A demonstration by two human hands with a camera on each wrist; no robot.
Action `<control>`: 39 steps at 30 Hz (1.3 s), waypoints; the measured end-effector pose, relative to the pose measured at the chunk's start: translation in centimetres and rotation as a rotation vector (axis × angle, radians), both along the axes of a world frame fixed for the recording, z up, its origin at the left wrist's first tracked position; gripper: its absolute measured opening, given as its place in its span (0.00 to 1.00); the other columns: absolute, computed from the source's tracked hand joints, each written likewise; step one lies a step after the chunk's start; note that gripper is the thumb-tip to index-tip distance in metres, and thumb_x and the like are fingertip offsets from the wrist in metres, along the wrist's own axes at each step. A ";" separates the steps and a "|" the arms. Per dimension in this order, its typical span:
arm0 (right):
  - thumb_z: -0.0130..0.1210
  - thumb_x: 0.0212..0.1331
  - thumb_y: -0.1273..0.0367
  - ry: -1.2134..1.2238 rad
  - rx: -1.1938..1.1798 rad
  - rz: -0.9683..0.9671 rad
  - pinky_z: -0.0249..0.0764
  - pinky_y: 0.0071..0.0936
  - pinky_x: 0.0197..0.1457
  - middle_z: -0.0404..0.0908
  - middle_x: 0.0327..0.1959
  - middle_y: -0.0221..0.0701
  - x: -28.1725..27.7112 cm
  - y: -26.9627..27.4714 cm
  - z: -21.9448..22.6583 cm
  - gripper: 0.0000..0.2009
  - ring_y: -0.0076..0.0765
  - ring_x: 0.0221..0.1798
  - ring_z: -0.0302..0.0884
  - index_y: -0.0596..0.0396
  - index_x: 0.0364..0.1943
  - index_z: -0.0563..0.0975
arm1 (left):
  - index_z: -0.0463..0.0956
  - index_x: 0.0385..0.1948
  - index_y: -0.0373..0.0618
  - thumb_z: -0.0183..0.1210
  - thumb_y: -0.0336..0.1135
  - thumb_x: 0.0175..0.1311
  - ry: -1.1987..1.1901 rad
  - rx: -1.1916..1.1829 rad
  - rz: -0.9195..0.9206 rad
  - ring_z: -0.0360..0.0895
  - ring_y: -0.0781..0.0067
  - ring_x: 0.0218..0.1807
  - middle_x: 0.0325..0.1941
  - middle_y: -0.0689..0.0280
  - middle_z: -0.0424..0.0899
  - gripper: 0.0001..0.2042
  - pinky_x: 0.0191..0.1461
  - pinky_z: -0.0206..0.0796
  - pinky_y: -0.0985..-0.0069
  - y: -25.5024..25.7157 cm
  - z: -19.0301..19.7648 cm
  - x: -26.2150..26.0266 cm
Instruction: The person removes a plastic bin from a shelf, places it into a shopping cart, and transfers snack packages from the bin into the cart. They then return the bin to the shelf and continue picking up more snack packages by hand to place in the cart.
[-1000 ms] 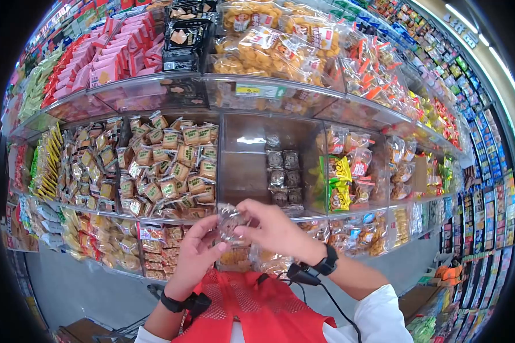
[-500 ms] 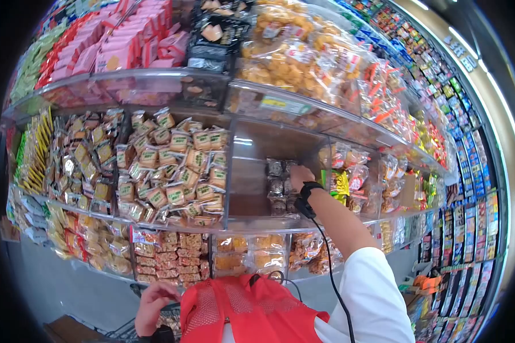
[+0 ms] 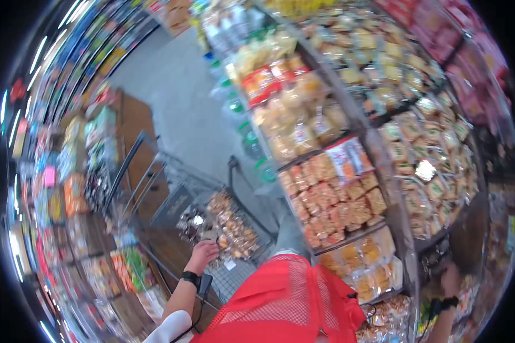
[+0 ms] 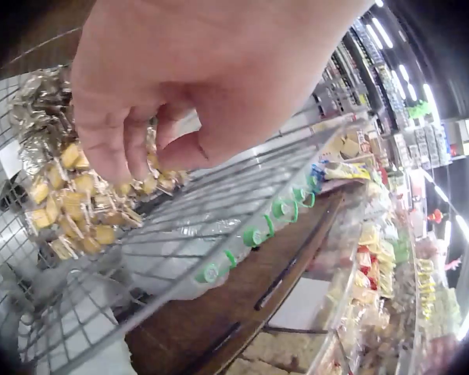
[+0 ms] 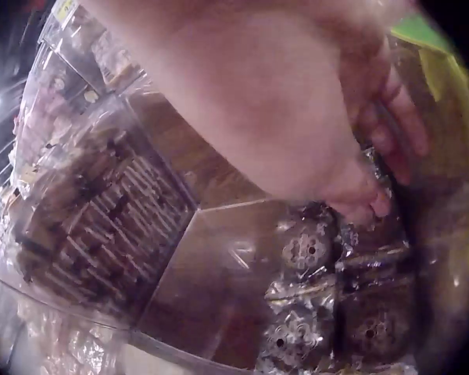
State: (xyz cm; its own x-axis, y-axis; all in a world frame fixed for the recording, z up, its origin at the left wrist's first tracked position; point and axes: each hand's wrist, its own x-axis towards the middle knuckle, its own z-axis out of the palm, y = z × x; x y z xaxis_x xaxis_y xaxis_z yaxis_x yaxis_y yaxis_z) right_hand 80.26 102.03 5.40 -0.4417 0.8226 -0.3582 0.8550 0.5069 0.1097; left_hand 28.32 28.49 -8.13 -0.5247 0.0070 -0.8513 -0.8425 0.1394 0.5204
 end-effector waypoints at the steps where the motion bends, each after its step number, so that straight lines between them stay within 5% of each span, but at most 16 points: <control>1: 0.46 0.61 0.76 -0.051 -0.114 0.060 0.76 0.42 0.54 0.85 0.42 0.44 1.2 0.6 -0.1 0.13 0.53 0.48 0.83 0.53 0.43 0.82 | 0.75 0.49 0.41 0.55 0.30 0.67 -0.038 -0.003 0.049 0.82 0.67 0.39 0.40 0.61 0.82 0.11 0.45 0.77 0.68 -2.3 -1.1 1.5; 5: 0.50 0.64 0.73 0.074 -0.306 -0.027 0.77 0.32 0.41 0.84 0.35 0.33 2.8 2.2 1.2 0.10 0.36 0.37 0.82 0.52 0.46 0.80 | 0.75 0.50 0.46 0.58 0.33 0.66 -0.215 0.142 0.209 0.81 0.67 0.40 0.41 0.64 0.81 0.12 0.46 0.76 0.63 -10.1 -10.3 6.2; 8: 0.51 0.67 0.71 0.329 -0.252 -0.295 0.72 0.22 0.31 0.80 0.30 0.25 -1.8 0.6 6.2 0.09 0.23 0.30 0.76 0.52 0.48 0.78 | 0.76 0.50 0.44 0.64 0.36 0.63 -0.291 0.227 0.357 0.81 0.63 0.40 0.41 0.66 0.81 0.16 0.48 0.76 0.60 -14.2 -17.8 6.2; 11: 0.51 0.69 0.72 0.708 -0.335 -0.299 0.69 0.18 0.29 0.79 0.30 0.25 -4.9 -0.1 9.5 0.07 0.18 0.29 0.74 0.54 0.45 0.79 | 0.59 0.71 0.52 0.73 0.36 0.49 0.099 -0.221 0.310 0.71 0.36 0.63 0.67 0.45 0.67 0.44 0.65 0.66 0.46 -10.2 -14.5 0.9; 13: 0.50 0.74 0.66 0.647 -0.204 -0.143 0.66 0.13 0.25 0.76 0.30 0.24 -4.3 2.9 10.1 0.09 0.14 0.26 0.70 0.53 0.50 0.76 | 0.50 0.76 0.61 0.76 0.35 0.43 0.478 -0.887 -0.252 0.52 0.30 0.75 0.77 0.39 0.48 0.54 0.75 0.52 0.43 -11.8 -18.1 -2.6; 14: 0.52 0.74 0.68 0.626 -0.210 -0.153 0.70 0.18 0.34 0.78 0.35 0.27 -8.4 -0.8 11.7 0.10 0.20 0.32 0.73 0.53 0.53 0.77 | 0.53 0.75 0.61 0.80 0.38 0.38 0.497 -0.960 -0.285 0.44 0.31 0.78 0.80 0.42 0.43 0.56 0.79 0.43 0.43 -10.8 -17.3 -4.7; 15: 0.53 0.73 0.69 0.606 -0.217 -0.162 0.74 0.24 0.44 0.81 0.41 0.30 -13.2 -5.0 13.3 0.12 0.26 0.39 0.76 0.53 0.56 0.77 | 0.56 0.74 0.63 0.82 0.40 0.34 0.615 -1.089 -0.447 0.39 0.28 0.79 0.81 0.43 0.38 0.57 0.78 0.47 0.42 -11.8 -19.0 -6.2; 16: 0.54 0.72 0.71 0.585 -0.224 -0.171 0.78 0.30 0.53 0.83 0.46 0.34 -18.0 -9.3 15.0 0.14 0.32 0.45 0.79 0.53 0.59 0.78 | 0.58 0.74 0.64 0.83 0.43 0.34 0.553 -1.101 -0.488 0.38 0.26 0.78 0.81 0.44 0.37 0.56 0.77 0.50 0.42 -11.6 -19.4 -8.0; 20: 0.53 0.68 0.72 0.286 -0.151 0.029 0.78 0.26 0.41 0.84 0.33 0.36 -25.3 -13.1 13.1 0.10 0.30 0.35 0.81 0.62 0.45 0.83 | 0.65 0.71 0.67 0.83 0.52 0.33 0.359 -1.122 -0.404 0.36 0.22 0.77 0.82 0.46 0.34 0.52 0.72 0.59 0.43 -11.4 -22.2 -11.5; 23: 0.54 0.68 0.72 0.354 -0.185 -0.052 0.77 0.25 0.41 0.83 0.31 0.34 -27.3 -15.1 10.6 0.10 0.29 0.34 0.81 0.63 0.44 0.83 | 0.70 0.68 0.63 0.81 0.57 0.34 0.244 -1.147 -0.412 0.38 0.21 0.76 0.82 0.48 0.34 0.49 0.70 0.63 0.45 -11.2 -22.7 -12.0; 27: 0.57 0.68 0.66 0.294 -0.406 -0.086 0.77 0.35 0.52 0.84 0.43 0.42 -26.2 -12.9 9.7 0.17 0.41 0.45 0.82 0.64 0.55 0.79 | 0.73 0.66 0.60 0.81 0.59 0.33 0.189 -1.116 -0.411 0.42 0.21 0.74 0.80 0.47 0.35 0.49 0.71 0.63 0.51 -11.9 -22.8 -11.9; 33: 0.55 0.70 0.68 0.390 -0.296 -0.091 0.76 0.30 0.49 0.83 0.43 0.38 -25.7 -15.1 9.1 0.14 0.34 0.43 0.80 0.61 0.54 0.79 | 0.73 0.67 0.63 0.79 0.55 0.39 0.029 -0.813 -0.271 0.45 0.16 0.74 0.80 0.45 0.24 0.45 0.72 0.61 0.48 -14.5 -24.6 -15.2; 38: 0.54 0.72 0.68 0.464 -0.251 -0.097 0.75 0.26 0.47 0.83 0.42 0.34 -24.2 -16.3 10.0 0.12 0.29 0.42 0.78 0.58 0.54 0.80 | 0.77 0.64 0.59 0.76 0.48 0.40 0.064 -1.216 -0.302 0.42 0.11 0.74 0.81 0.42 0.25 0.39 0.74 0.61 0.49 -9.9 -25.2 -13.7; 39: 0.53 0.72 0.69 0.485 -0.245 -0.099 0.74 0.25 0.47 0.83 0.42 0.33 -23.6 -16.5 10.3 0.12 0.27 0.41 0.77 0.58 0.54 0.80 | 0.77 0.63 0.59 0.74 0.47 0.40 0.065 -1.258 -0.350 0.44 0.10 0.73 0.82 0.42 0.33 0.38 0.72 0.63 0.49 -9.3 -25.4 -13.1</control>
State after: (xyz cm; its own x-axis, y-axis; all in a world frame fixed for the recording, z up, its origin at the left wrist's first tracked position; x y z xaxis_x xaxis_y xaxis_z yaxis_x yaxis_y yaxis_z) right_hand 56.64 85.48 15.74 -0.5283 0.7868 -0.3191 0.8230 0.3822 -0.4202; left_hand 15.17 19.17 -33.56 -0.6975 -0.6263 -0.3481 -0.6409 0.7626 -0.0879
